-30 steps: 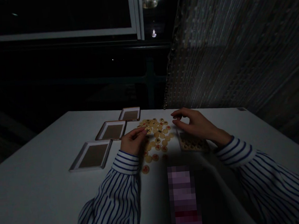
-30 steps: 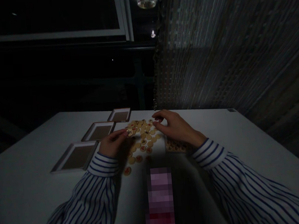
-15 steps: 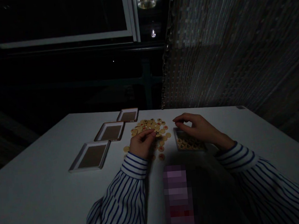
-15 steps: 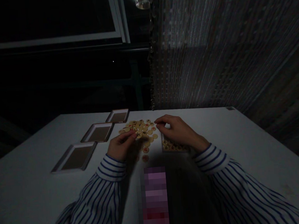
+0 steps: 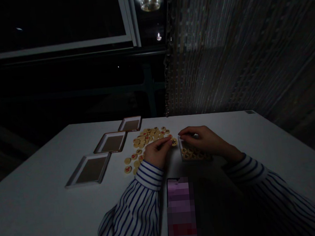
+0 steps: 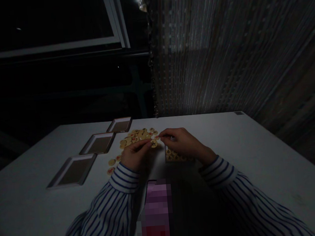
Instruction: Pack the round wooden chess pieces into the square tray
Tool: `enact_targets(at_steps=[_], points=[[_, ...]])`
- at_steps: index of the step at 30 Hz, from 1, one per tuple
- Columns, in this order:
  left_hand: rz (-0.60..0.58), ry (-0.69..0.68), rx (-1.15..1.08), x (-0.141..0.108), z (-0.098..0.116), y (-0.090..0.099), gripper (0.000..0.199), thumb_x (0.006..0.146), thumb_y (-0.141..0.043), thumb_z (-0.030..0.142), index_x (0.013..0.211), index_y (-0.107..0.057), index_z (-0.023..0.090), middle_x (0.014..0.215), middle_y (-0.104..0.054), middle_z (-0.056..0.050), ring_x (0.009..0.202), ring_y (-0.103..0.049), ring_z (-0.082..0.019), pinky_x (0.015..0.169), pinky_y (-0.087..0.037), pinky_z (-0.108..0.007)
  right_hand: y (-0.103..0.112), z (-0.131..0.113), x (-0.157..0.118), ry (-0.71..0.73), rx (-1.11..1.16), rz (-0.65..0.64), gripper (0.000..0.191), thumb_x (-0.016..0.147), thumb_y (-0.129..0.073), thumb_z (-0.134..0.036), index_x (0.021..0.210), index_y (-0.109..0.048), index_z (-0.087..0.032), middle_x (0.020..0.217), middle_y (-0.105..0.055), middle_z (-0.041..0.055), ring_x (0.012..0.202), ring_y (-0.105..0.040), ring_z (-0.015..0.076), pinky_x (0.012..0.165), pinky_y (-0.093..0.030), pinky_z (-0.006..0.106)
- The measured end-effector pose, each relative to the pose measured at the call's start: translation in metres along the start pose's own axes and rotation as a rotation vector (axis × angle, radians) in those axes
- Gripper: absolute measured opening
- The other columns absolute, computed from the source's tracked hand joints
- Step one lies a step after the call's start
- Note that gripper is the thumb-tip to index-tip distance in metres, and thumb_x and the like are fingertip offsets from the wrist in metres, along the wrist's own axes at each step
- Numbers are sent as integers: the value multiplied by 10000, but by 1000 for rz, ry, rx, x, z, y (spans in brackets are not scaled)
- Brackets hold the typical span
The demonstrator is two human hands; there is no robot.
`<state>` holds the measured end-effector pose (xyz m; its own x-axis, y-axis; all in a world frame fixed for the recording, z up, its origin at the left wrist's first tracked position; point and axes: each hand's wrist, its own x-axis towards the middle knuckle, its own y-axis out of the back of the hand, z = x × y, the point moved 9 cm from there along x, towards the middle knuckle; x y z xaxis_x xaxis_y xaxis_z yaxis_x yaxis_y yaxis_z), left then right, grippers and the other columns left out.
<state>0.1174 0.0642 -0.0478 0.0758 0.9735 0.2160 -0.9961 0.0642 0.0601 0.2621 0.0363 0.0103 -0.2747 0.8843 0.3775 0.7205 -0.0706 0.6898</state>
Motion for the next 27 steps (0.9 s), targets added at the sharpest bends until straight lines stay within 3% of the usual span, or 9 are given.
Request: enact_targets(at_steps=[12, 21, 27], points=[[-95, 38, -69, 6, -4, -33, 201, 627, -660, 276, 786, -706, 162, 783, -703, -47, 809, -628, -186, 806, -475, -322, 2, 12, -6, -39, 40, -10, 223, 790, -502, -306, 911, -637, -176, 854, -662, 33, 779, -594, 144, 699, -461, 273], [-76, 61, -116, 0, -9, -40, 153, 606, -665, 238, 735, -697, 161, 753, -702, -46, 742, -635, -167, 726, -500, -286, -2, 24, -8, -80, 30, -55, 204, 771, -516, -293, 868, -642, -165, 820, -668, 38, 757, -600, 148, 675, -466, 269], [-74, 226, -249, -8, -24, -46, 251, 544, -708, 216, 778, -672, 133, 662, -690, -39, 639, -631, -148, 634, -509, -258, -1, 30, -8, -118, 35, -31, 217, 767, -514, -301, 868, -639, -156, 785, -663, 40, 722, -593, 145, 642, -463, 261]])
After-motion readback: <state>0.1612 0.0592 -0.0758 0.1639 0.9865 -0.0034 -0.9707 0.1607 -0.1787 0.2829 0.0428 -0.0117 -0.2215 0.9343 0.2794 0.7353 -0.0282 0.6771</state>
